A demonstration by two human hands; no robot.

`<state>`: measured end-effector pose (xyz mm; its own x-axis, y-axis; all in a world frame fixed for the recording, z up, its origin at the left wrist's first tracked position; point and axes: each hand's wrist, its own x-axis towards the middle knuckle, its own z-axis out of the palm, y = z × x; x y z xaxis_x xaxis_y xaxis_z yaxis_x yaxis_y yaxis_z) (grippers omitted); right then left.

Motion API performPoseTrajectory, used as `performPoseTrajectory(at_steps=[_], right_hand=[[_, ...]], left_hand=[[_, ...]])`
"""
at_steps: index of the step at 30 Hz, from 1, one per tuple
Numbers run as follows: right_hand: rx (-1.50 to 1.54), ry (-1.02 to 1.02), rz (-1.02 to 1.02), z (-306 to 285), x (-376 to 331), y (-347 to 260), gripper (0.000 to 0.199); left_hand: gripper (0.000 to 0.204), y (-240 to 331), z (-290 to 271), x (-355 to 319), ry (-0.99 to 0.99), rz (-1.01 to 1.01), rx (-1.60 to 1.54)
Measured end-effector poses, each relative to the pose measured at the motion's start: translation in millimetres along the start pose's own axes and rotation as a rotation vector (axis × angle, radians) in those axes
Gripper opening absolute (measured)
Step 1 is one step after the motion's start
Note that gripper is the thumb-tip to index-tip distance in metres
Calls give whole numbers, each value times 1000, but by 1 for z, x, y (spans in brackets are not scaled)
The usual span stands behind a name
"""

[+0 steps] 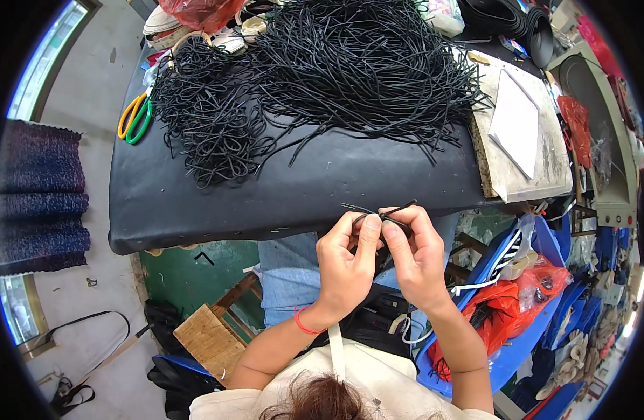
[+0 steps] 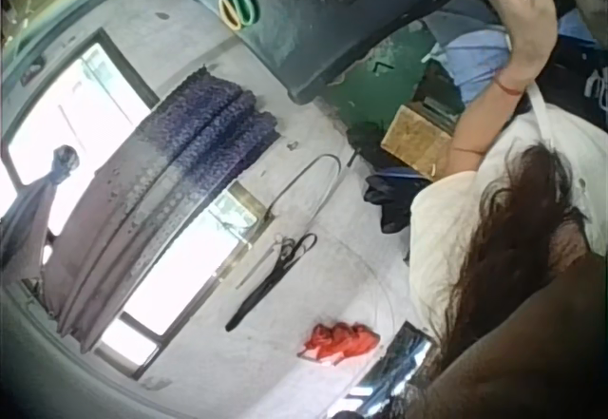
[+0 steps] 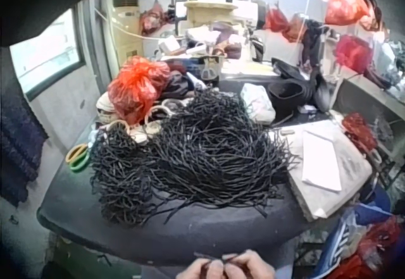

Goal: The person repeatedly picks up short black cords from a pile on a table and ties them into small loops by hand. The person handles the cords one at a time, forming a loop and securing it before placing the finished item back onto the pile.

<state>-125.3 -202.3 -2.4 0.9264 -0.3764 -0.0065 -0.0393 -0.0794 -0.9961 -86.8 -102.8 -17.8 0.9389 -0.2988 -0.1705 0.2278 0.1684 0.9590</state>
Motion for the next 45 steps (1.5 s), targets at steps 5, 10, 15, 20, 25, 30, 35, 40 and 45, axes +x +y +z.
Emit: performPoseTrajectory(at_steps=[5, 10, 15, 20, 25, 30, 35, 40, 45], right_hand=[[154, -119, 165, -15, 9, 2, 16], [262, -118, 308, -23, 17, 1, 21], [287, -73, 290, -17, 14, 1, 19], [212, -70, 265, -5, 11, -3, 14], [-527, -13, -541, -2, 13, 10, 10], [278, -140, 352, -11, 17, 11, 27], [458, -146, 451, -10, 19, 9, 46], [439, -164, 446, -5, 24, 11, 43], [-486, 61, -281, -7, 73, 7, 10]], left_hand=[[20, 8, -10, 4, -87, -65, 43], [19, 1, -23, 9, -203, 15, 57], [20, 11, -21, 9, -189, -77, -57], [18, 7, -23, 8, -123, 27, 120], [15, 20, -27, 18, -196, -123, 444], [21, 15, -38, 26, -273, -177, -1], [29, 30, -53, 36, -324, -399, -187], [22, 26, -53, 31, -237, -240, -40], [14, 62, -94, 61, 285, 189, 366]])
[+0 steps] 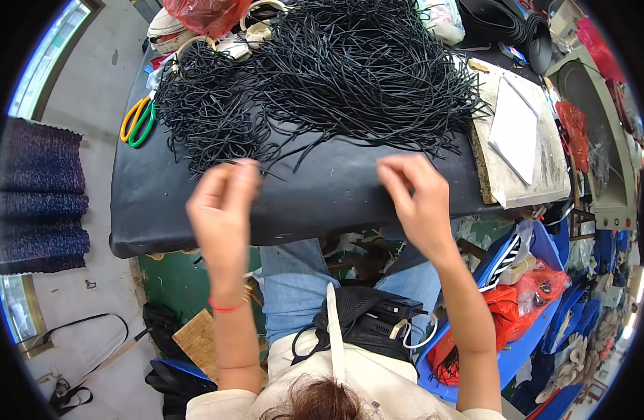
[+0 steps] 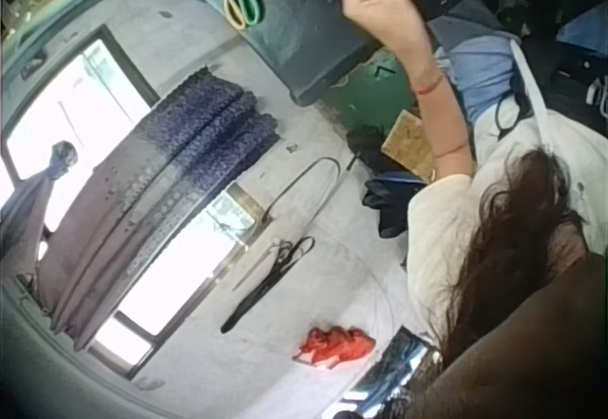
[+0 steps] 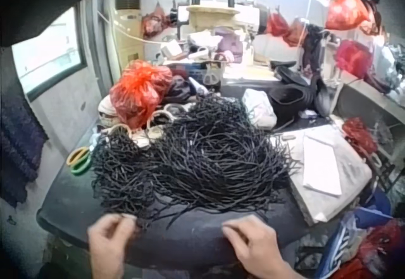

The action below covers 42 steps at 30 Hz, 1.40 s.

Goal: The person repeatedly picks up short black cords from a pile on a table and ties them into small loops by hand. The person handles the cords one at a time, forming a loop and securing it before placing the finished item back onto the pile.

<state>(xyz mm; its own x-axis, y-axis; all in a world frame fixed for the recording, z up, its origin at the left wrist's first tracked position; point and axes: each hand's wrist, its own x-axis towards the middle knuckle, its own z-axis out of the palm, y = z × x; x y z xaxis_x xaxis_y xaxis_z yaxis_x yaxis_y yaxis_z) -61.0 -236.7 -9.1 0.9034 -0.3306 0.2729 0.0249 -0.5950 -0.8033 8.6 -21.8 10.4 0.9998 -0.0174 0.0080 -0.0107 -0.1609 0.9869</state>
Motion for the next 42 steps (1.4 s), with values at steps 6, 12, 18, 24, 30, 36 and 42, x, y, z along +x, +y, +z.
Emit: performPoseTrajectory(at_steps=[6, 12, 18, 24, 30, 36, 42], right_hand=[[-442, 87, -406, 46, 50, 23, 8], [-505, 121, -511, 29, 24, -1, 13], [-454, 64, -577, -13, -15, -21, 27], [-365, 217, -484, -31, -11, -22, 31], [-176, 140, -338, -3, -14, -41, 18], [76, -94, -207, 3, -25, -34, 20], [298, -44, 102, 10, -36, -38, 23]], left_hand=[[35, -11, -22, 46, 520, 546, 846], [24, -3, 32, 4, 17, 873, 615], [18, 5, 37, -21, -440, 459, 241], [16, -2, 30, -43, -610, 16, -74], [18, -3, 49, -44, -564, -464, -646], [19, -14, 54, -46, -463, -488, -682], [15, -20, 55, -50, -432, -371, -642]])
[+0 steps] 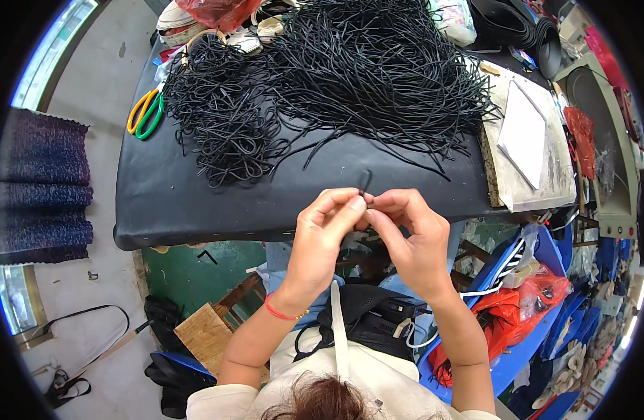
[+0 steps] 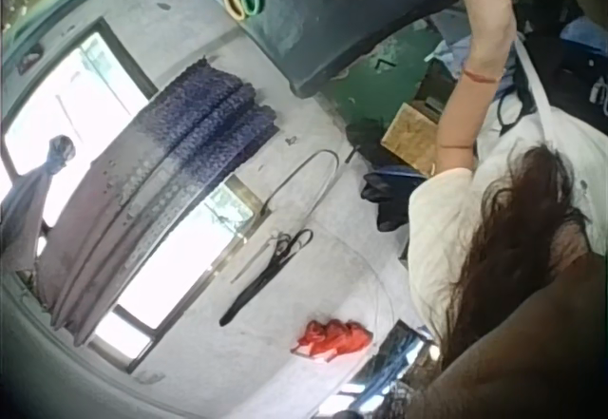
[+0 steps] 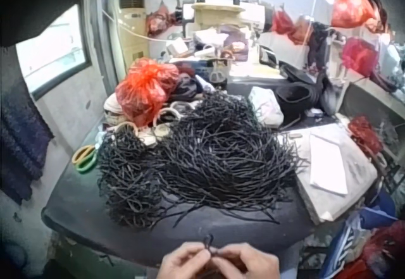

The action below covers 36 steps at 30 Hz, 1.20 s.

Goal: The person repeatedly picks up short black cords from a pile on a table and ties them into small loops by hand. The person handles the cords one at a time, forming a loop and securing it before placing the finished item back onto the pile.

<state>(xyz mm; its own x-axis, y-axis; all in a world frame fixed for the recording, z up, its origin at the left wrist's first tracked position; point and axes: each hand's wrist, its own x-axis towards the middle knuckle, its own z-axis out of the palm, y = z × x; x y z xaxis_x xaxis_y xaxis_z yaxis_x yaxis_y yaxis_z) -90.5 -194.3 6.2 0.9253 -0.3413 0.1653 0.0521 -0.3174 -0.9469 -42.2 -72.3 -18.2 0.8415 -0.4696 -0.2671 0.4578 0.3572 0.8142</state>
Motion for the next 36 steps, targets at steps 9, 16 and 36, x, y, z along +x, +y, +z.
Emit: performPoseTrajectory(at_steps=[9, 16, 36], right_hand=[[-480, -5, -479, -18, 2, 5, 21], [-466, 8, -452, -20, -1, 9, 25], [498, -345, 370, -22, -19, -4, 18]], left_hand=[[14, 12, -7, 1, -84, -232, -111], [17, 17, -6, -2, -103, -159, 76], [21, 14, -10, -6, -155, -1, 257]])
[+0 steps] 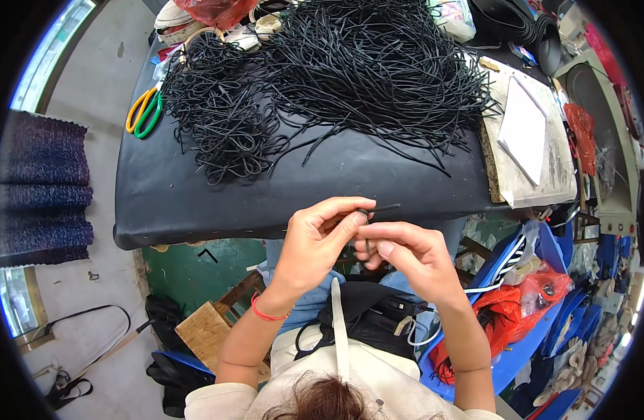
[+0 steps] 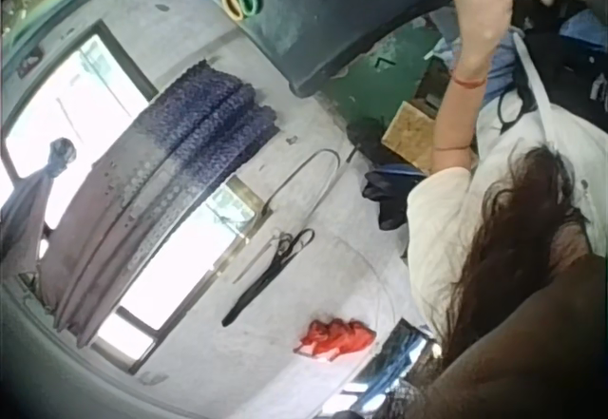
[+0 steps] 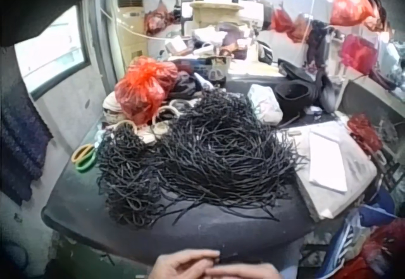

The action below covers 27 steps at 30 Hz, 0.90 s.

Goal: The person repeatedly picks up short black cords from a pile on a table and ties them into small loops by hand. The person handles the cords one at a time, forming a loop and securing it before placing the finished item back onto the pile.

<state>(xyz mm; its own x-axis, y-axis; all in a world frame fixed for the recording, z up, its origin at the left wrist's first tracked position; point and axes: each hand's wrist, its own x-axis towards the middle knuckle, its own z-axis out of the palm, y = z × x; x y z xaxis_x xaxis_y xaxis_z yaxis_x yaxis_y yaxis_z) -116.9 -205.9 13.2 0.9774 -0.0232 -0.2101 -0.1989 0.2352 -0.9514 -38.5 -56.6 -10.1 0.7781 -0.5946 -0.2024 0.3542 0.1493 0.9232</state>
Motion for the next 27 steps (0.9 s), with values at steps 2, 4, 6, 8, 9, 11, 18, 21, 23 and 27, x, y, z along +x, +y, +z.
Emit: performPoseTrajectory(at_steps=[2, 4, 6, 8, 9, 11, 18, 21, 23, 27], right_hand=[[96, -9, 8, 1, 1, 3, 18], [-8, 82, 20, 2, 0, 1, 15], [-185, 203, -95, 5, 4, 3, 10], [-218, 308, -117, 8, 5, 9, 10], [-235, 360, -128, 10, 6, 11, 10], [-301, 422, -152, 17, 8, 10, 12], [-711, 310, -345, -2, 18, 10, 17], [-563, 210, -328, -8, 18, 13, 16], [-64, 229, -2, -1, 16, 6, 14], [32, 306, 10, 2, 20, 5, 15]], left_hand=[[21, 1, 1, 0, 19, 10, -33], [20, 2, 4, -2, 71, 17, -49], [19, -2, 7, -4, 115, 79, -67], [17, -2, 15, -7, 170, 123, -98], [17, -4, 19, -7, 203, 157, -35], [17, -9, 25, -8, 266, 225, 88], [39, -9, 12, -9, 129, 230, 270], [42, -2, 11, -10, 58, 175, 345], [45, 6, 12, -10, -2, 114, 349], [48, 10, 12, -12, -80, -9, 215]])
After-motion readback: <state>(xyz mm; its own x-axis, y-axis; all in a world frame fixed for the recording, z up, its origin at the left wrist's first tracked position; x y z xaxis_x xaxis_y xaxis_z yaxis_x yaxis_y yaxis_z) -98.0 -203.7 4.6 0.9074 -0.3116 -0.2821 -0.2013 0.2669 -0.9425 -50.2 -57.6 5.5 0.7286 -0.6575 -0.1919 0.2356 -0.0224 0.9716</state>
